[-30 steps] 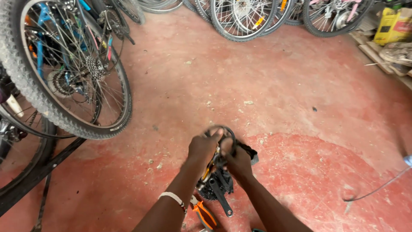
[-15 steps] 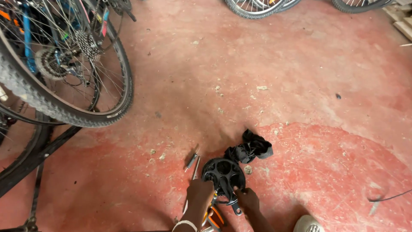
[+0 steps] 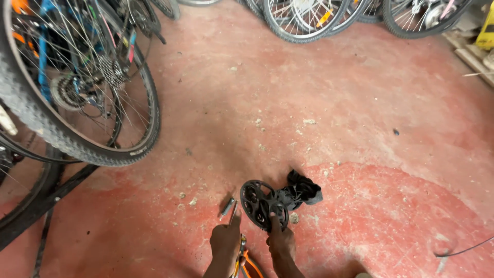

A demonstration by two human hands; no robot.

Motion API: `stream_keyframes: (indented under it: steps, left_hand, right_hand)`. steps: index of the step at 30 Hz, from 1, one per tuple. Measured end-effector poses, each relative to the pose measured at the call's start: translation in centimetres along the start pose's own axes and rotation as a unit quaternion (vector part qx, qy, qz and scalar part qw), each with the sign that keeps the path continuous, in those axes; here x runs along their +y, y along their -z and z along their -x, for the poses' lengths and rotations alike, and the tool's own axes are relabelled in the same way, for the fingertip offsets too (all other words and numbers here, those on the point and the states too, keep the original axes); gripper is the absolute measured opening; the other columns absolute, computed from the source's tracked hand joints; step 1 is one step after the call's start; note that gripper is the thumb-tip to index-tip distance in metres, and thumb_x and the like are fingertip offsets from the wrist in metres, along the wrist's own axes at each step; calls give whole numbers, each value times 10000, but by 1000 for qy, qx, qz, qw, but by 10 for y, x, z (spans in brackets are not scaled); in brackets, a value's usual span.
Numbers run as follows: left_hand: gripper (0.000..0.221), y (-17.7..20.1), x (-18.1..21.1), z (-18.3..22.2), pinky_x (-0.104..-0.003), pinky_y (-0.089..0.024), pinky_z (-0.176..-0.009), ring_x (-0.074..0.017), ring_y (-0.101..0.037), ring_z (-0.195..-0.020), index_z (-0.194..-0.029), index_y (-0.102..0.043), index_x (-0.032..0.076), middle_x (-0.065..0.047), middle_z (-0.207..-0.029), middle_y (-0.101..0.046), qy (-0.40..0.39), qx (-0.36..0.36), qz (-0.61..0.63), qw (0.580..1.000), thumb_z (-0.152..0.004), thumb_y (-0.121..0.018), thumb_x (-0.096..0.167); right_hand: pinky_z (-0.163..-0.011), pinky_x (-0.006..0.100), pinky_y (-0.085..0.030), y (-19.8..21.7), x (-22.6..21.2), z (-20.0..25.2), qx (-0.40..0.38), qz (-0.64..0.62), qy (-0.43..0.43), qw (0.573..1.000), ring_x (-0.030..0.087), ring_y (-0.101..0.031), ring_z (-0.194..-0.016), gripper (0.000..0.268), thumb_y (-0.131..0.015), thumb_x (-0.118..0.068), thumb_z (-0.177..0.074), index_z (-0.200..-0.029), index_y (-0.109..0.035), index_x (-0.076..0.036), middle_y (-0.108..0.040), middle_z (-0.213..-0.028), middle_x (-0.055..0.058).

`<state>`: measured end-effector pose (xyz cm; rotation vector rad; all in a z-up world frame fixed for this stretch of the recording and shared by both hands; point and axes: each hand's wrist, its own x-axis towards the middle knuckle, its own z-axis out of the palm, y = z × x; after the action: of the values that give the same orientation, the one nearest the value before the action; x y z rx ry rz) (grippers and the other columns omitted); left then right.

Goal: Repairing or cleaning a bicycle crankset using a screwdriver and a metal rod while sitting on the floor.

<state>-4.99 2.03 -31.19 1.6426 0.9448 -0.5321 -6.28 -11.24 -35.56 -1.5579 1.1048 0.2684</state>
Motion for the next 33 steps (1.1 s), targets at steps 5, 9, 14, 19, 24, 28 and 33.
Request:
stream_keyframes:
  steps: [5,9,14,19,24,28,33]
  left_hand:
    - [407,44,68,84,-356,-303,-356,-208,-365,-432,-970,-574,177,-91,-612,-451,-19,-104,247,963,-812,-557,551]
    - [711,83,93,157,-364,-279,-365,-196,-324,-432,-755,-524,41,-66,-610,-398,-103,-183,339,917,-817,-361,730]
    - [677,142,99,281,-308,-243,-324,-138,-256,-409,-759,-526,96,-17,-574,-336,-150,-289,348,879,-800,-367,752]
    - [720,182,95,378,-334,-280,-329,-178,-292,-388,-626,-444,90,-52,-566,-368,-187,-300,301,885,-754,-376,795]
    - [668,205,87,438,-376,-238,-318,-204,-310,-328,-816,-540,24,-74,-591,-343,-268,-224,299,888,-849,-346,663]
    - [623,204,79,433,-364,-227,-296,-201,-271,-277,-905,-580,-38,-121,-525,-399,-249,-219,302,894,-887,-408,561]
    - [692,193,85,361,-381,-273,-303,-215,-314,-301,-708,-525,-59,-124,-509,-382,-298,-123,311,894,-898,-363,586]
  right_hand:
    - [-645,339,-456,26,-66,88,29,116,163,979,248,-613,-647,589,-489,-585,-780,-759,-691,-32,-652,-651,105]
    - [-540,266,-402,66,-120,198,-32,-96,314,944,134,-460,-587,395,-580,-340,-851,-804,-681,39,-574,-650,66]
    - [-425,280,-365,127,-155,305,-68,-180,340,921,154,-441,-475,363,-561,-312,-871,-801,-606,42,-498,-578,92]
    - [-340,270,-263,181,-164,399,-125,-198,392,889,141,-386,-391,340,-497,-303,-931,-784,-516,3,-436,-524,74]
    - [-351,279,-289,205,-147,439,-222,-175,406,869,140,-390,-374,405,-392,-393,-958,-816,-509,-33,-481,-477,82]
    - [-374,286,-333,209,-142,433,-246,-188,369,877,170,-470,-426,445,-407,-417,-938,-886,-532,6,-507,-556,112]
    - [-427,272,-352,198,-162,404,-196,-114,372,900,128,-430,-471,313,-516,-281,-949,-822,-596,-6,-466,-608,55]
